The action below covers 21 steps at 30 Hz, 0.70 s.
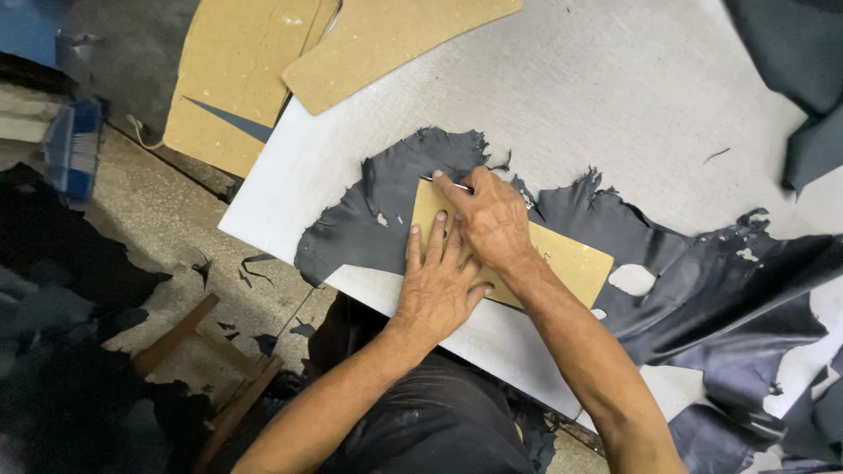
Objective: The person places cardboard templates on a large piece of black leather, traces the outlines with a cutting tool, and cuts out the shapes. The person then removes the cut pieces and sets them aside.
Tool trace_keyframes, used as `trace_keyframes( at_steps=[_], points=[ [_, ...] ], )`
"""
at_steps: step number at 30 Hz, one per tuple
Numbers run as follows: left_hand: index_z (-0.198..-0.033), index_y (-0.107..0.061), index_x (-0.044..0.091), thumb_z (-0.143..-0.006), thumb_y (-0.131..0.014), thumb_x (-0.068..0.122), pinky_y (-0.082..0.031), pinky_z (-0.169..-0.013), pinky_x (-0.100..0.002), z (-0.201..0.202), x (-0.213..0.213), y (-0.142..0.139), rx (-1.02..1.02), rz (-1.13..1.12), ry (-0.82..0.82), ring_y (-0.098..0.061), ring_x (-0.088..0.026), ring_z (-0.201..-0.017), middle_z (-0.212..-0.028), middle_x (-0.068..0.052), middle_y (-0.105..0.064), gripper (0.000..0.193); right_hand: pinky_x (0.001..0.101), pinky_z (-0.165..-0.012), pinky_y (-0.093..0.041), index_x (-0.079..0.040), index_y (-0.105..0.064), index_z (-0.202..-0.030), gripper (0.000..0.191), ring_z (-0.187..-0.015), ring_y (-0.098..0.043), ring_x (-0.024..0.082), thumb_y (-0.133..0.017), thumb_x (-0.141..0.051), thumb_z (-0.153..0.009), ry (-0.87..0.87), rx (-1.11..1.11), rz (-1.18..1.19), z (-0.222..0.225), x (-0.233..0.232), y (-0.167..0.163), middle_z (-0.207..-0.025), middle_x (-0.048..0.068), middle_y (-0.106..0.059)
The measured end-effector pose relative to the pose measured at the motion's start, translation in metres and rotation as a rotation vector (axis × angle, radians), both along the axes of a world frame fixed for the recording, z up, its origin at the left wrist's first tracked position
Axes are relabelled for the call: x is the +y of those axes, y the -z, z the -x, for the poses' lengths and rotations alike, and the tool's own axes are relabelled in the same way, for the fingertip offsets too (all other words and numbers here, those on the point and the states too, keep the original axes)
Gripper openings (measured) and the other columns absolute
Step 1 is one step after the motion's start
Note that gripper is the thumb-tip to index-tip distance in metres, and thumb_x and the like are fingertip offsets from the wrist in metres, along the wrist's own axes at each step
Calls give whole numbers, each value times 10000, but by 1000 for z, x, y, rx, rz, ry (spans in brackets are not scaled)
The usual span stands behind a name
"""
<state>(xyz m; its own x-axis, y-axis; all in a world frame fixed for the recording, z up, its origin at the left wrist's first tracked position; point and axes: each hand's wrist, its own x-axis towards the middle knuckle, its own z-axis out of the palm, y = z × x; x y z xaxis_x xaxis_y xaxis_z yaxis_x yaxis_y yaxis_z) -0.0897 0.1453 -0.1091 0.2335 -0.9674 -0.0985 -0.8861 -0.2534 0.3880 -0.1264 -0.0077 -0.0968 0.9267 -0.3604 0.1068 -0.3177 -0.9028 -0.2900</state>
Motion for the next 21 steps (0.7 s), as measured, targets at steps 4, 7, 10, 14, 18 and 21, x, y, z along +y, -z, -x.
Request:
trace_keyframes(
  at_steps=[4, 7, 10, 14, 18, 21],
  points=[
    [-1492, -496, 171, -924, -570, 584, -124, -1188, -698, -2, 2, -1, -13, 3, 7, -184, -457, -1516, -1587, -254, -330, 706, 400, -643, -541, -177, -697, -1345, 554, -794, -642, 285, -720, -60, -804, -60, 13, 10, -6, -2, -6, -942, 124, -581],
    [-1499, -492, 165, -920, -596, 593, -166, -1168, -709, -5, -4, -8, -9, -58, 6, -206, -466, -1499, -1567, -260, -339, 728, 400, -633, -541, -113, -681, -1339, 514, -796, -640, 281, -702, -98, -826, -70, 42, -28, -2, 0, -4, -930, 130, -565],
    [-1484, -491, 182, -846, -641, 612, -202, -1108, -723, -6, -14, -17, -22, -203, 20, -230, -473, -1451, -1540, -275, -327, 784, 408, -666, -545, -66, -664, -1328, 507, -808, -630, 279, -670, -128, -825, -48, 0, 20, 19, -1, 5, -948, 127, -563],
    [-1456, -543, 232, -825, -676, 601, -273, -1064, -702, 0, -24, -30, -109, -173, 33, -302, -473, -1390, -1538, -268, -336, 742, 413, -698, -536, -77, -646, -1358, 534, -838, -617, 275, -641, -77, -823, 66, 36, 48, 103, -15, 8, -959, 114, -557],
    [-1459, -568, 261, -808, -706, 566, -320, -1050, -681, 0, -27, -39, -152, -132, 26, -335, -469, -1358, -1531, -270, -349, 732, 418, -626, -493, -142, -672, -1368, 603, -753, -586, 267, -663, -2, -782, 201, 262, 112, 234, -55, -15, -847, 94, -537],
    [-1437, -582, 233, -773, -730, 505, -343, -1036, -667, 2, -32, -44, -125, -174, 2, -364, -479, -1334, -1503, -276, -375, 733, 429, -650, -493, -184, -715, -1300, 568, -750, -592, 287, -697, 9, -766, 293, 247, 156, 282, -60, -21, -853, 87, -556]
  ],
)
